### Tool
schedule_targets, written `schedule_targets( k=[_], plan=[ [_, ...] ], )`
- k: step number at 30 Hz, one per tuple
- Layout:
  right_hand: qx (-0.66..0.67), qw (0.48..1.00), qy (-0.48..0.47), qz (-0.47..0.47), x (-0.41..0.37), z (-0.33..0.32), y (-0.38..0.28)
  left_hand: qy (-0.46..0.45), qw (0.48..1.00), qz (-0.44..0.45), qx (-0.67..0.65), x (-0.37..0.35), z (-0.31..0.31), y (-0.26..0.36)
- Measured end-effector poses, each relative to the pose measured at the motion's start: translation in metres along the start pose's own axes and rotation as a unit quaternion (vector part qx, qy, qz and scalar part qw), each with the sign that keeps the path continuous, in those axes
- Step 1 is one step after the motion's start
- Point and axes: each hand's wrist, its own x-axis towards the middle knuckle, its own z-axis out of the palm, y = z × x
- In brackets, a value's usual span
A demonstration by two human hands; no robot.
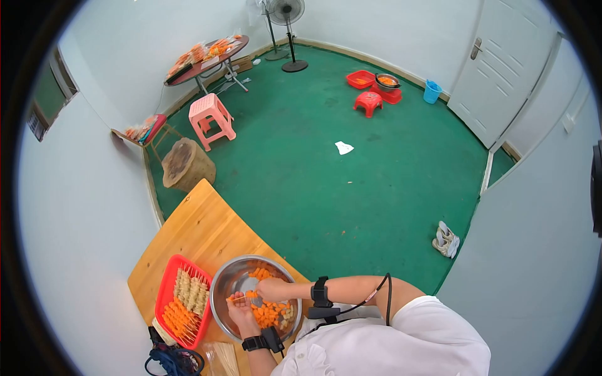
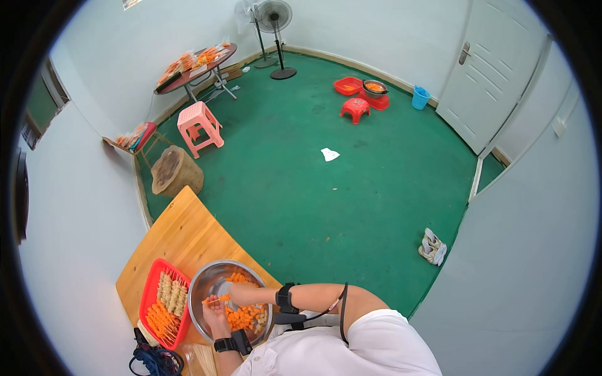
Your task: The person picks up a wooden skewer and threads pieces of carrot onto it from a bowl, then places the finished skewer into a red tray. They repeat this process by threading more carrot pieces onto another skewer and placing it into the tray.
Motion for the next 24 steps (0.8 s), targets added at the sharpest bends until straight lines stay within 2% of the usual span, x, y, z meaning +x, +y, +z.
schedule_targets(
  k=[3, 5, 11, 14, 17, 23, 24],
  plan=[
    [-0.141, 0.987, 0.0, -0.079, -0.015, -0.032, -0.038, -0.011, 1.0, -0.021, 0.009, -0.007, 0.008, -0.004],
    [-0.139, 0.988, 0.01, -0.069, -0.014, -0.033, -0.045, -0.039, 0.999, -0.025, -0.006, 0.001, 0.003, -0.006],
    [-0.083, 0.995, 0.02, -0.041, -0.019, -0.033, -0.052, 0.004, 1.0, -0.024, 0.001, -0.02, 0.02, 0.005],
    [-0.081, 0.996, 0.022, -0.023, -0.02, -0.032, -0.055, -0.054, 0.997, -0.053, 0.003, -0.013, 0.013, -0.011],
    [-0.056, 0.998, 0.034, -0.008, -0.021, -0.032, -0.053, -0.07, 0.997, -0.034, 0.024, -0.013, 0.015, -0.013],
    [-0.071, 0.997, 0.036, 0.021, -0.02, -0.024, -0.015, -0.066, 0.987, -0.128, 0.068, -0.028, 0.029, 0.0],
    [-0.084, 0.995, 0.038, 0.032, -0.02, -0.022, -0.008, -0.028, 0.984, -0.069, 0.16, -0.025, 0.027, -0.001]
  ],
)
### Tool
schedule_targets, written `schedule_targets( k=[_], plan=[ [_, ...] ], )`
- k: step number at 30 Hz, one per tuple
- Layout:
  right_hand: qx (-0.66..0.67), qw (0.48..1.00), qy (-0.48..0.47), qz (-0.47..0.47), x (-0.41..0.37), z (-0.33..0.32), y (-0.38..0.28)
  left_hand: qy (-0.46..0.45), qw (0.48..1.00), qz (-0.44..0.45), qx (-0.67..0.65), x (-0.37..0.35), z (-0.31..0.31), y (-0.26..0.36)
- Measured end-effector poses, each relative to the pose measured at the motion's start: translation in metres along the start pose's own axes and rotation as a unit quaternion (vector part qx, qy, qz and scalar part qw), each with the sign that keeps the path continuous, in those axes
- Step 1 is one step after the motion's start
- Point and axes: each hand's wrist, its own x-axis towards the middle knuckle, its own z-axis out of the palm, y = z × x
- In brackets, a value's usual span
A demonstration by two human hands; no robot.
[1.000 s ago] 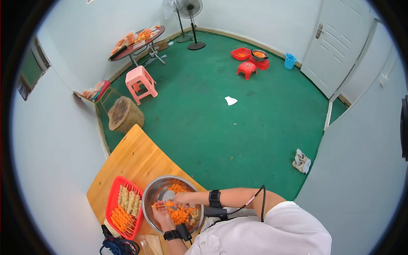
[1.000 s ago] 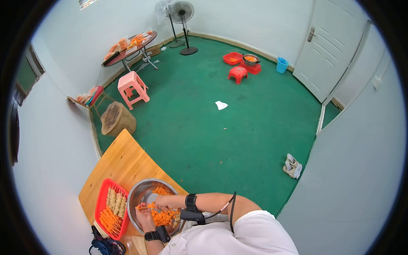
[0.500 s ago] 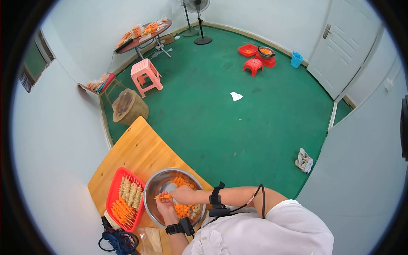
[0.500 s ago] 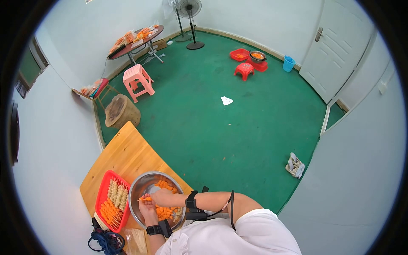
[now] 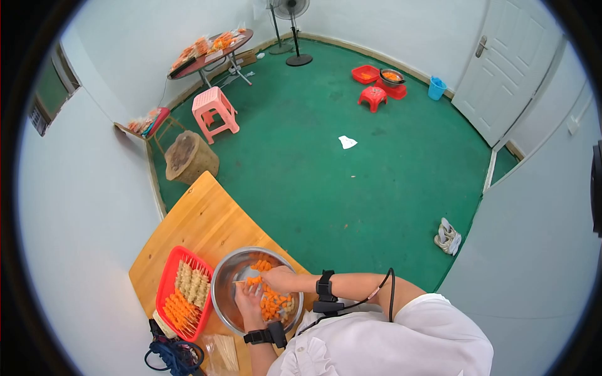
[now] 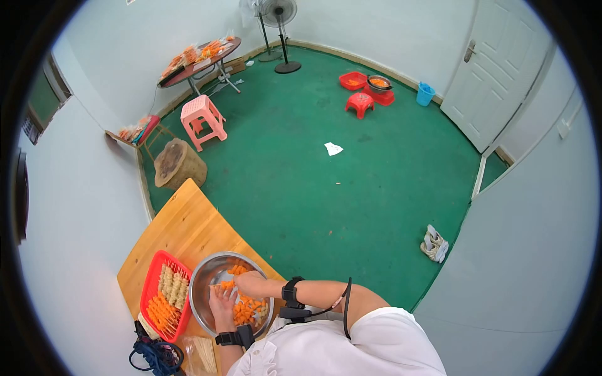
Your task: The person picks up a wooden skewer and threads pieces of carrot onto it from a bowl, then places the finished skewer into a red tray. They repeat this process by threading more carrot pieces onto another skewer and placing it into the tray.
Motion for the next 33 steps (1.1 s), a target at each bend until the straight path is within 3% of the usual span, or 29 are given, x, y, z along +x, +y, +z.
schedule_targets(
  k=[2, 3, 5, 8, 11, 17, 20, 26, 33],
  plan=[
    [0.002, 1.0, 0.025, -0.007, 0.0, 0.001, 0.009, 0.103, 0.973, 0.102, 0.179, 0.015, -0.017, -0.003],
    [0.003, 0.999, 0.038, -0.01, -0.001, 0.0, 0.013, 0.085, 0.926, 0.165, 0.329, 0.031, -0.038, -0.006],
    [0.0, 0.996, 0.073, -0.045, -0.004, 0.004, 0.016, 0.047, 0.754, 0.277, 0.593, 0.061, -0.084, -0.016],
    [-0.011, 0.996, 0.069, -0.059, -0.009, -0.003, 0.012, 0.027, 0.626, 0.214, 0.749, 0.046, -0.082, -0.008],
    [-0.007, 0.995, 0.078, -0.066, -0.01, -0.003, 0.011, 0.013, 0.576, 0.201, 0.793, 0.02, -0.061, -0.003],
    [0.008, 0.996, 0.073, -0.059, -0.009, -0.001, 0.012, -0.03, 0.647, 0.134, 0.75, 0.053, -0.094, -0.016],
    [0.0, 0.994, 0.083, -0.072, -0.008, 0.006, 0.017, -0.025, 0.714, 0.071, 0.696, 0.06, -0.103, -0.021],
    [-0.012, 0.993, 0.083, -0.078, -0.01, 0.004, 0.015, 0.028, 0.883, 0.021, 0.469, 0.037, -0.079, -0.012],
    [-0.022, 0.995, 0.077, -0.066, -0.01, 0.002, 0.014, 0.057, 0.982, 0.049, 0.171, 0.027, -0.082, -0.009]
  ],
)
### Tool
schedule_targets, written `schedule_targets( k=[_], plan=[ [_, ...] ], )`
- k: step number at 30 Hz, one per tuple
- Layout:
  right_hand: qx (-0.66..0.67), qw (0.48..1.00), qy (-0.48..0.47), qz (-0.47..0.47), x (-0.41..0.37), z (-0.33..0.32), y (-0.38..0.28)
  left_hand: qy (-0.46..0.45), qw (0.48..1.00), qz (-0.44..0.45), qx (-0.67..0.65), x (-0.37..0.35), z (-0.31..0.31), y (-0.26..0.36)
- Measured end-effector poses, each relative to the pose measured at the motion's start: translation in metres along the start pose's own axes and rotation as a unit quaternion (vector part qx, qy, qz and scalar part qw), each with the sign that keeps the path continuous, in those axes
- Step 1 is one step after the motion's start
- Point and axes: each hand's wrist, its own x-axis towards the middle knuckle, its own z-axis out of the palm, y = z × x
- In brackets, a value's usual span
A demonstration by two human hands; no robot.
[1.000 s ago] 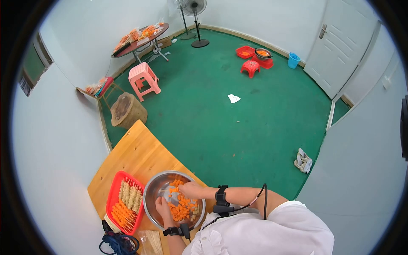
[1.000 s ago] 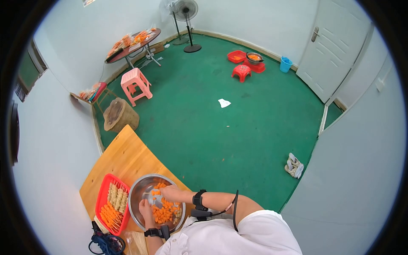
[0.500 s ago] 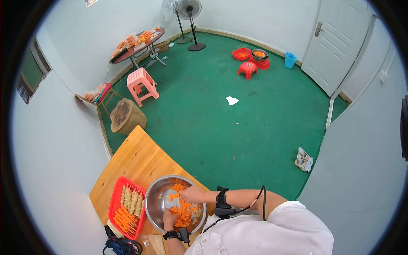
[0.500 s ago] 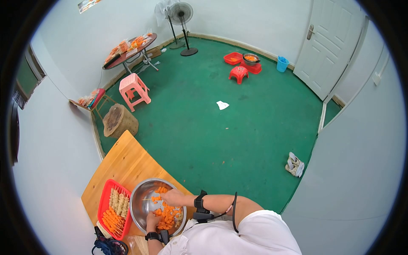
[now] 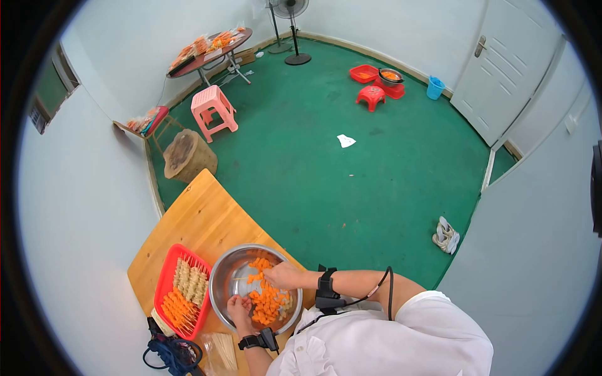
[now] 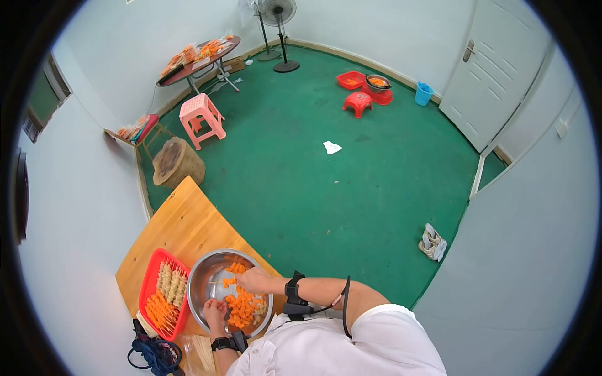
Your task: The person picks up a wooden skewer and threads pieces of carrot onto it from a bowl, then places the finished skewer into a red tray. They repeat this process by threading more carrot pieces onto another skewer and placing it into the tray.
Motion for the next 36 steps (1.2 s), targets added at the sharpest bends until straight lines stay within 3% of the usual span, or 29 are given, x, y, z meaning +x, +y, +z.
schedule_targets(
  k=[8, 14, 17, 18, 20, 24, 27, 36],
  plan=[
    [0.005, 1.0, 0.0, -0.003, -0.003, -0.001, 0.0, -0.015, 0.956, -0.089, -0.279, 0.004, -0.013, -0.005],
    [-0.027, 1.0, -0.011, 0.003, -0.004, -0.007, -0.008, -0.028, 0.954, -0.076, -0.287, -0.006, -0.012, -0.008],
    [-0.102, 0.992, -0.071, 0.016, -0.003, 0.003, 0.0, -0.042, 0.94, -0.091, -0.327, 0.008, -0.014, -0.017],
    [-0.14, 0.986, -0.081, -0.039, -0.003, 0.006, 0.006, -0.083, 0.933, -0.08, -0.341, 0.005, -0.01, -0.014],
    [-0.094, 0.992, -0.082, 0.0, -0.001, 0.002, 0.004, -0.075, 0.937, -0.049, -0.338, -0.018, -0.001, -0.001],
    [-0.013, 0.999, 0.019, -0.044, 0.001, 0.004, 0.004, -0.104, 0.907, -0.068, -0.402, 0.002, -0.003, -0.009],
    [-0.034, 0.998, 0.007, -0.046, 0.003, 0.001, -0.001, -0.076, 0.922, -0.079, -0.372, -0.002, 0.002, -0.001],
    [-0.041, 0.996, -0.038, -0.072, 0.004, 0.0, -0.002, -0.105, 0.923, -0.049, -0.367, 0.0, 0.004, -0.004]
  ],
)
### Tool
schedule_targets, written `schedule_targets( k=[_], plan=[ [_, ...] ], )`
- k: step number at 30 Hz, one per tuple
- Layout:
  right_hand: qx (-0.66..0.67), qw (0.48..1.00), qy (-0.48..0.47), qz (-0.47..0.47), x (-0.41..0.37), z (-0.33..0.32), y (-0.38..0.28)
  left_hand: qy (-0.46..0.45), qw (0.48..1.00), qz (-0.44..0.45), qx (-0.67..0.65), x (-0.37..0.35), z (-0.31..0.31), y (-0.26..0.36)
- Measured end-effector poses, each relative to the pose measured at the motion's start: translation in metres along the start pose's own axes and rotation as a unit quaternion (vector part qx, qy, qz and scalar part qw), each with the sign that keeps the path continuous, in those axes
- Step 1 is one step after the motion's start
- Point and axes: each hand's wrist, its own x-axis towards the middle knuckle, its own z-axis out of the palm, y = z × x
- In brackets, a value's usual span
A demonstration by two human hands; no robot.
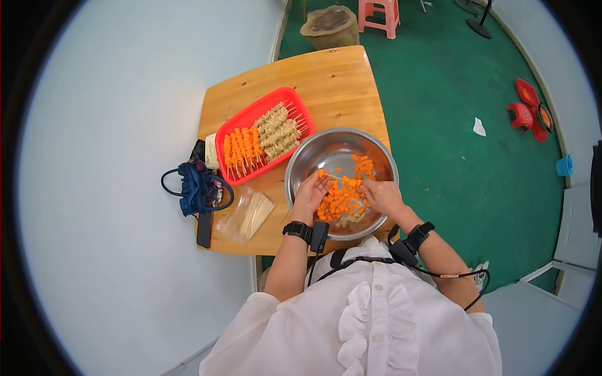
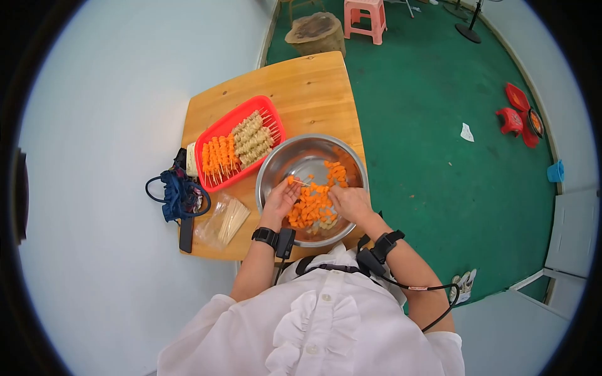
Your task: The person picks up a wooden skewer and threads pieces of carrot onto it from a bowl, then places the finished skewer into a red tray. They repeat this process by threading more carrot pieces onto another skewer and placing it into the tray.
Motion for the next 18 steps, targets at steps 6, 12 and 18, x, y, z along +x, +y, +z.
schedule_targets(
  k=[6, 12, 18],
  plan=[
    [-0.002, 1.0, 0.003, -0.004, 0.0005, 0.0004, 0.0005, 0.008, 1.0, 0.004, 0.011, -0.0022, 0.0058, 0.0019],
    [-0.011, 1.0, 0.0, -0.002, 0.0001, 0.0024, 0.0021, 0.016, 1.0, 0.015, 0.02, -0.0029, 0.0079, 0.0026],
    [-0.011, 1.0, -0.001, -0.003, -0.0004, 0.0034, 0.0017, 0.018, 0.998, 0.028, 0.047, -0.0036, 0.0087, 0.0019]
  ],
)
